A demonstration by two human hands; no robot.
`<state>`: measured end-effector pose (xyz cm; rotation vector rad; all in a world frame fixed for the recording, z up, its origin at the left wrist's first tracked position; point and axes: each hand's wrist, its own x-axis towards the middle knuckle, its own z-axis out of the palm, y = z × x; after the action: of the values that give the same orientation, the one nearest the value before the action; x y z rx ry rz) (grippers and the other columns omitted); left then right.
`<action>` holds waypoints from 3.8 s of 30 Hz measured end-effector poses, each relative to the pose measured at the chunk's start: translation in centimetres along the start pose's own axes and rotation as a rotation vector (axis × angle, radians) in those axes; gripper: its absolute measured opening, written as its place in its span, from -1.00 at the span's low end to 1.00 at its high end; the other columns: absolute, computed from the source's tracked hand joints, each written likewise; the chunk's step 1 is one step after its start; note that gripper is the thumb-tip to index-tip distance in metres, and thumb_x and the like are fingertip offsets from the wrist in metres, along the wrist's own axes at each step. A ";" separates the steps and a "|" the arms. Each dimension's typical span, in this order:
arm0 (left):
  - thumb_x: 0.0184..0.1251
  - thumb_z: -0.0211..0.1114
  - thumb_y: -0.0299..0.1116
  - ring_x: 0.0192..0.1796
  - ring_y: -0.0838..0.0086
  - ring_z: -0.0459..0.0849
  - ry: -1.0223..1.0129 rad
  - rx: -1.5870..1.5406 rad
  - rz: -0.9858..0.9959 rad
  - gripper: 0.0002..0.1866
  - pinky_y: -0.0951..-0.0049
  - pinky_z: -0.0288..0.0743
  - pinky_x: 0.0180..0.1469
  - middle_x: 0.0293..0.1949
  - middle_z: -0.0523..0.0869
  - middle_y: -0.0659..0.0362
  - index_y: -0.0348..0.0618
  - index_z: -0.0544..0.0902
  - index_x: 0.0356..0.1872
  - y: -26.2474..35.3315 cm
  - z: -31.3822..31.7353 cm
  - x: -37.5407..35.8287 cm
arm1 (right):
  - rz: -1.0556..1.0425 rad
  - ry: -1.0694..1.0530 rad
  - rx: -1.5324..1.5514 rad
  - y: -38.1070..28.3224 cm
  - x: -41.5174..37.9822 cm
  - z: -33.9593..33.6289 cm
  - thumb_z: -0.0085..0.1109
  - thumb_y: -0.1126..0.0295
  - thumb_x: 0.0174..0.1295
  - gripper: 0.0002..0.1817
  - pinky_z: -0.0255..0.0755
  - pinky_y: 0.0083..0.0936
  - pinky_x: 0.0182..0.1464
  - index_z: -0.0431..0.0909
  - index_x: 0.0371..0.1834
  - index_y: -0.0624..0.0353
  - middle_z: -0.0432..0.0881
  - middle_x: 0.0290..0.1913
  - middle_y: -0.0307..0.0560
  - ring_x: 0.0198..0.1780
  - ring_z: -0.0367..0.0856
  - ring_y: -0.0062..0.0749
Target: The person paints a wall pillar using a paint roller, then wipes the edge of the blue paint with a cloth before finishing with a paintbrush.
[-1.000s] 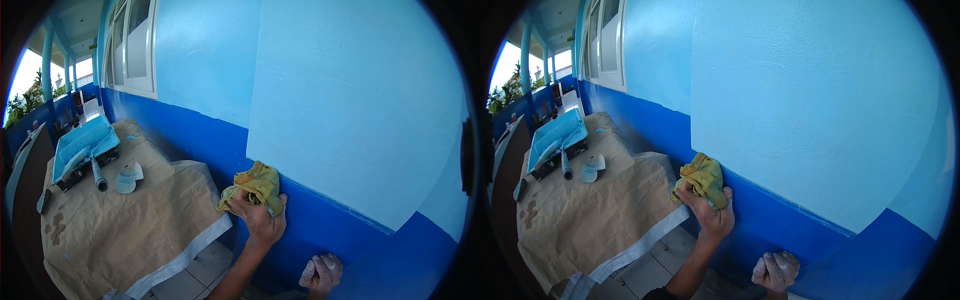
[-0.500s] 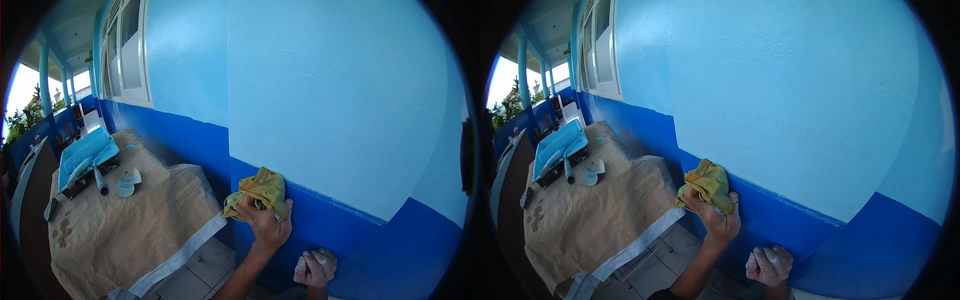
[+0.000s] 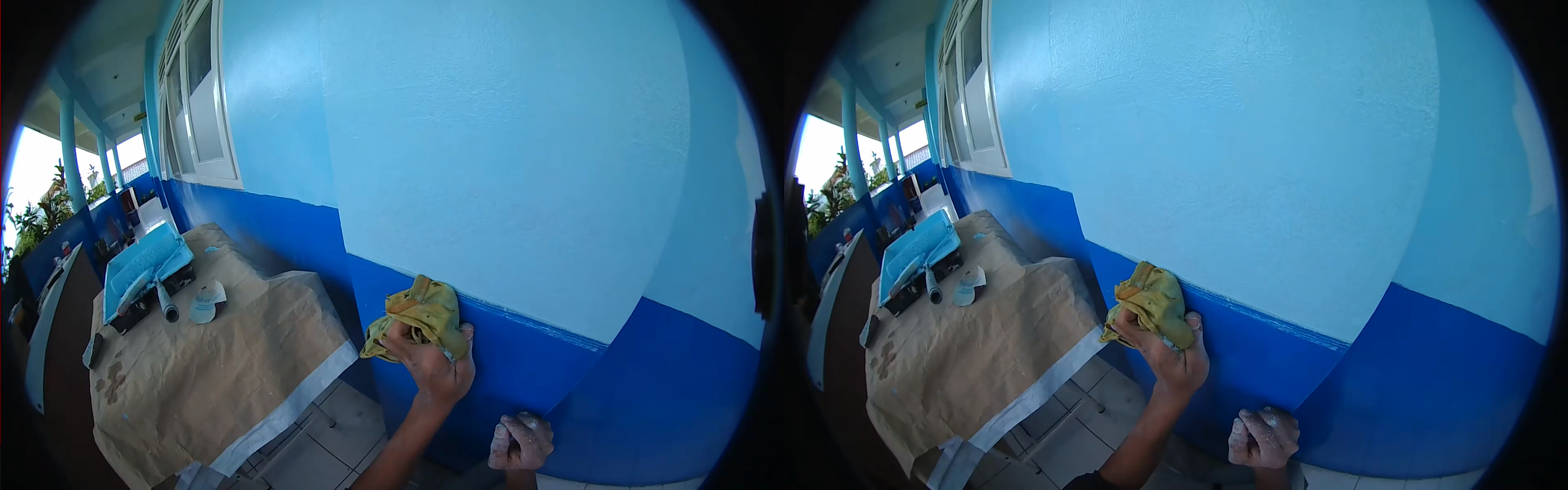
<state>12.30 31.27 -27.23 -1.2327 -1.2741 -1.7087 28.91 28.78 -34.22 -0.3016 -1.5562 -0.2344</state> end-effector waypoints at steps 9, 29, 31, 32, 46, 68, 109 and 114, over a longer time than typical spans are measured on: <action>0.34 0.27 -0.43 0.18 -0.04 0.27 0.001 -0.060 0.009 -0.86 -0.07 0.11 0.25 0.04 0.58 -0.12 -0.32 0.65 -0.26 2.7 0.5 -1.1 | -0.002 0.069 -0.044 1.0 -0.8 -3.3 0.24 0.52 0.09 -0.87 0.44 -0.52 -0.62 0.70 -0.35 0.37 0.60 -0.64 -0.06 -0.68 0.54 -0.38; 0.32 0.36 -0.29 0.12 0.07 0.29 -0.020 -0.041 0.068 -0.81 0.04 0.13 0.21 -0.07 0.64 -0.08 -0.24 0.73 -0.31 7.4 1.6 -3.3 | 0.090 0.121 -0.135 1.8 -2.7 -9.3 0.20 0.55 0.12 -0.90 0.35 -0.55 -0.60 0.68 -0.36 0.36 0.57 -0.65 -0.09 -0.69 0.48 -0.44; 0.32 0.36 -0.29 0.13 0.07 0.29 -0.033 -0.041 0.068 -0.81 0.04 0.13 0.21 -0.06 0.63 -0.08 -0.23 0.73 -0.31 8.0 1.7 -3.5 | 0.094 0.107 -0.165 1.9 -2.9 -10.1 0.21 0.55 0.13 -0.90 0.33 -0.54 -0.61 0.68 -0.36 0.36 0.56 -0.67 -0.11 -0.69 0.48 -0.43; 0.32 0.36 -0.29 0.13 0.07 0.28 -0.037 -0.041 0.069 -0.81 0.04 0.13 0.21 -0.06 0.63 -0.08 -0.23 0.73 -0.31 8.2 1.8 -3.6 | 0.095 0.109 -0.166 2.0 -3.1 -10.4 0.21 0.55 0.13 -0.90 0.33 -0.54 -0.61 0.68 -0.36 0.36 0.56 -0.67 -0.11 -0.69 0.48 -0.43; 0.29 0.36 -0.29 0.13 0.09 0.27 -0.044 -0.050 0.120 -0.82 0.02 0.12 0.20 -0.02 0.61 -0.07 -0.22 0.73 -0.31 11.8 2.6 -5.0 | 0.102 0.202 -0.190 3.4 -4.5 -13.9 0.23 0.53 0.11 -0.88 0.30 -0.56 -0.60 0.69 -0.35 0.37 0.56 -0.68 -0.11 -0.71 0.46 -0.45; 0.31 0.33 -0.36 0.13 0.08 0.26 -0.082 0.031 0.166 -0.84 0.04 0.11 0.18 -0.01 0.53 -0.11 -0.26 0.71 -0.35 12.0 2.9 -5.8 | 0.204 0.224 -0.178 2.3 -7.2 -17.7 0.21 0.55 0.17 -0.91 0.27 -0.56 -0.63 0.65 -0.36 0.39 0.58 -0.64 -0.06 -0.71 0.46 -0.45; 0.62 0.14 -0.20 -0.05 0.56 0.67 -0.821 -1.255 -1.227 -0.61 0.49 0.55 0.03 -0.05 0.71 0.17 -0.37 0.58 0.15 8.2 -15.8 -6.2 | 1.402 -0.182 1.190 -6.8 0.2 -8.2 0.05 0.28 0.52 -0.64 0.51 -0.36 0.12 0.58 0.11 0.39 0.69 0.05 0.13 0.09 0.66 -0.29; 0.62 0.16 -0.13 -0.18 0.66 0.60 -1.008 -1.224 -1.131 -0.58 0.57 0.50 -0.12 -0.20 0.70 0.25 -0.39 0.65 0.06 5.0 -16.9 -5.8 | 1.438 -0.421 1.376 -5.6 -0.9 -7.3 0.25 0.38 0.39 -0.72 0.45 -0.48 -0.01 0.66 -0.05 0.44 0.69 -0.12 0.01 -0.05 0.62 -0.39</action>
<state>13.77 13.56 -32.38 -2.6066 -1.6343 -3.1198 33.94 21.05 -34.86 -0.2768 -1.1937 2.0085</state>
